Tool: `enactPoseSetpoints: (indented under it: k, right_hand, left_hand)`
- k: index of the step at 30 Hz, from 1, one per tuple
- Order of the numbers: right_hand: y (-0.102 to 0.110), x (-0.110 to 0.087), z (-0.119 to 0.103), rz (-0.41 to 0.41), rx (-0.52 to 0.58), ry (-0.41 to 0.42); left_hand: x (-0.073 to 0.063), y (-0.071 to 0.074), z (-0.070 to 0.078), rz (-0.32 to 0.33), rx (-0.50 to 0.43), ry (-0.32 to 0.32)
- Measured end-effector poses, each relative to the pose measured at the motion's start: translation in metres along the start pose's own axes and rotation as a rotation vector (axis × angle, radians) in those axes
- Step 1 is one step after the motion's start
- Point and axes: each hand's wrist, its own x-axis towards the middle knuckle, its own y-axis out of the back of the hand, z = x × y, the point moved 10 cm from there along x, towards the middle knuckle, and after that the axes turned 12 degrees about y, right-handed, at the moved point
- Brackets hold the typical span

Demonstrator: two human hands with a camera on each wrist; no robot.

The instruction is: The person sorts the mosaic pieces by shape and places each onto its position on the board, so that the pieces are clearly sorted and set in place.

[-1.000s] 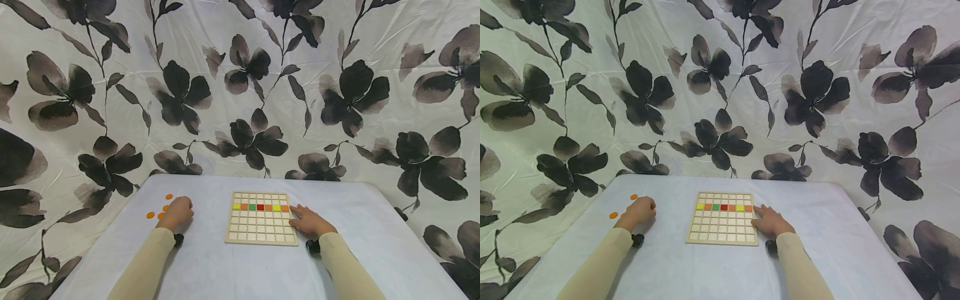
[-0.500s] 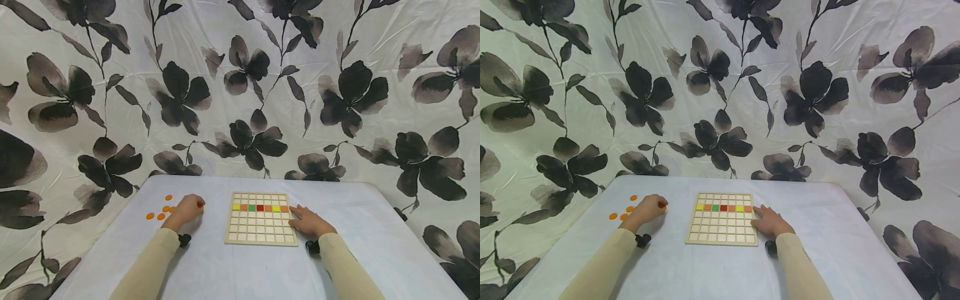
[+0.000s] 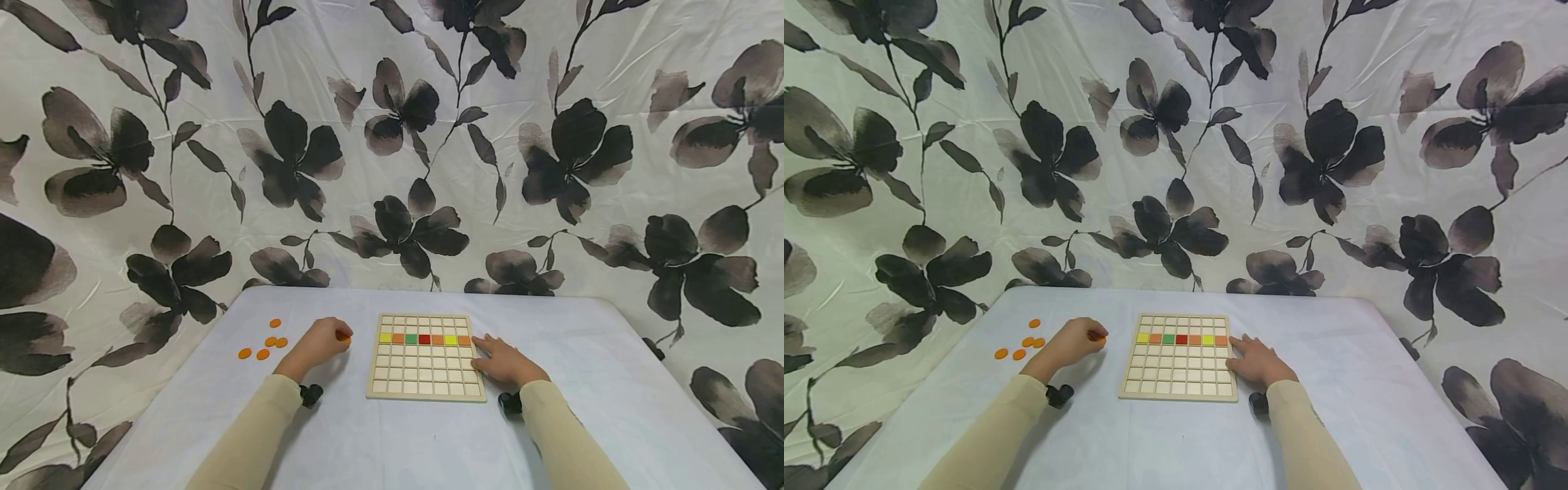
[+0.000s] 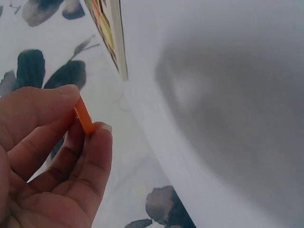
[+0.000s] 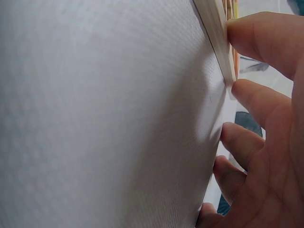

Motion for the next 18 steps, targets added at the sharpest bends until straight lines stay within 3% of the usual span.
enactPoseSetpoints:
  k: [18]
  right_hand:
    - [-0.001,0.003,0.002,0.001,-0.022,0.028]
  left_hand:
    - [-0.013,-0.018,0.033,-0.05,-0.063,-0.085]
